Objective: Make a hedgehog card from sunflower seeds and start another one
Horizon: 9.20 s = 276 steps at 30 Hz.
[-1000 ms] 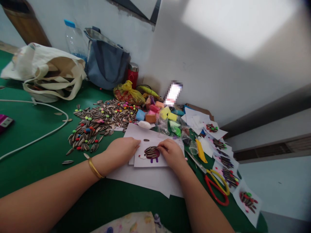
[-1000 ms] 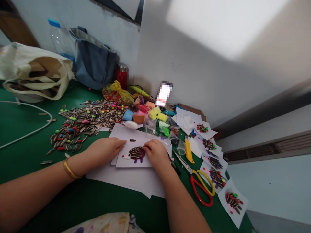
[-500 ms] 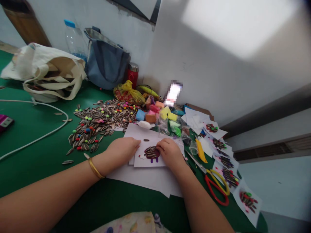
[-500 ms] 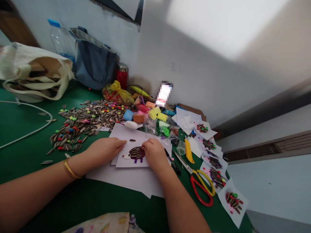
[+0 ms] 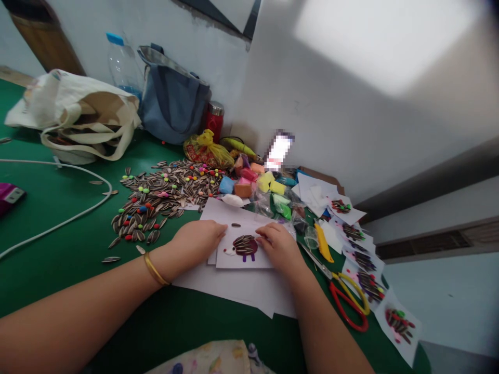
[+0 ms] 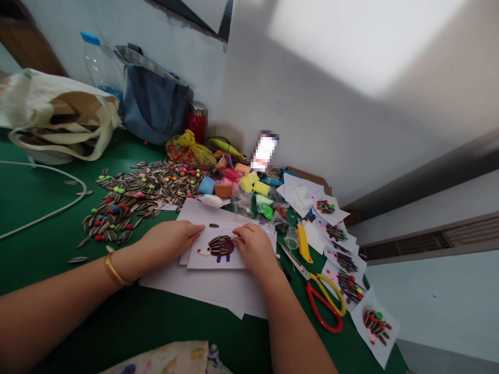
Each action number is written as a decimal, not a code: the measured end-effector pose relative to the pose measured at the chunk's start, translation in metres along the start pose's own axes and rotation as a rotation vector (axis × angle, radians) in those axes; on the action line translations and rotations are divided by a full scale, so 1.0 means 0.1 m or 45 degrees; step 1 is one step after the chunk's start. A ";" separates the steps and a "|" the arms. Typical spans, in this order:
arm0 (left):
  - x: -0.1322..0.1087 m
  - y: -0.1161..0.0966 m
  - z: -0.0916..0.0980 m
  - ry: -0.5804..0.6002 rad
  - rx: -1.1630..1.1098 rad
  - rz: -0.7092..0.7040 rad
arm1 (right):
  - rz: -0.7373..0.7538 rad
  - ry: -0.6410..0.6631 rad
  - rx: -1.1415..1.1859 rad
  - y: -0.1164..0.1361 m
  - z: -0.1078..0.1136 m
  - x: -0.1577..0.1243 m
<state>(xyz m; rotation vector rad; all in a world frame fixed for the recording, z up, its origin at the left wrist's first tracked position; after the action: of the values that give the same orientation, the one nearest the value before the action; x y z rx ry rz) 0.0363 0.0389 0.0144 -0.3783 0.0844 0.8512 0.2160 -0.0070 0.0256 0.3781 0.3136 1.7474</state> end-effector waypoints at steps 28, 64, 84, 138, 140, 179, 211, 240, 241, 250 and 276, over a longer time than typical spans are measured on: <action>0.01 0.02 -0.01 -0.062 -0.002 -0.023 | 0.020 0.025 0.057 0.01 -0.16 0.05; -0.16 -0.43 -0.23 0.330 -1.874 -0.027 | 0.185 -0.313 0.182 0.78 0.15 -0.22; -0.03 -0.06 0.10 -0.024 -0.917 -0.070 | 0.023 -0.307 0.355 0.17 0.36 -0.19; -0.03 -0.02 -0.10 0.224 0.020 0.007 | 0.362 0.136 -0.091 0.50 0.12 -0.23; -0.03 -0.01 -0.09 0.230 0.023 0.020 | 0.479 0.272 -0.108 0.66 0.02 -0.29; -0.03 0.02 -0.09 0.192 -0.024 0.026 | 0.584 0.375 -0.401 0.93 -0.27 -0.37; -0.08 -0.23 0.07 0.073 -1.150 -0.192 | 0.039 -0.201 0.652 0.24 0.30 -0.20; -0.01 -0.03 -0.03 0.007 -0.035 -0.063 | -0.120 0.020 -0.197 0.09 -0.01 -0.06; -0.01 -0.02 -0.03 0.011 -0.032 -0.058 | -0.123 0.029 -0.210 0.11 -0.01 -0.06; 0.00 -0.04 -0.02 0.042 -0.032 -0.051 | -0.100 0.070 -0.263 0.14 -0.03 -0.04; -0.07 -0.10 -0.17 0.217 -2.190 0.227 | 0.155 -0.328 0.140 0.44 0.27 -0.20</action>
<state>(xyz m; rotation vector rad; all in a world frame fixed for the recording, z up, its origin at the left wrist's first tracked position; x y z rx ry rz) 0.0406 0.0219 0.0033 -2.0713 -0.5116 0.8885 0.1918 -0.0356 0.0668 0.7073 0.2048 1.7799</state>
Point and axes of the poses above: each hand's wrist, its own x-axis towards the middle knuckle, its own z-axis out of the back of the hand, y = z × x, the point moved 8 cm from there along x, towards the middle knuckle, and after that the axes turned 6 degrees about y, right-handed, at the moved point
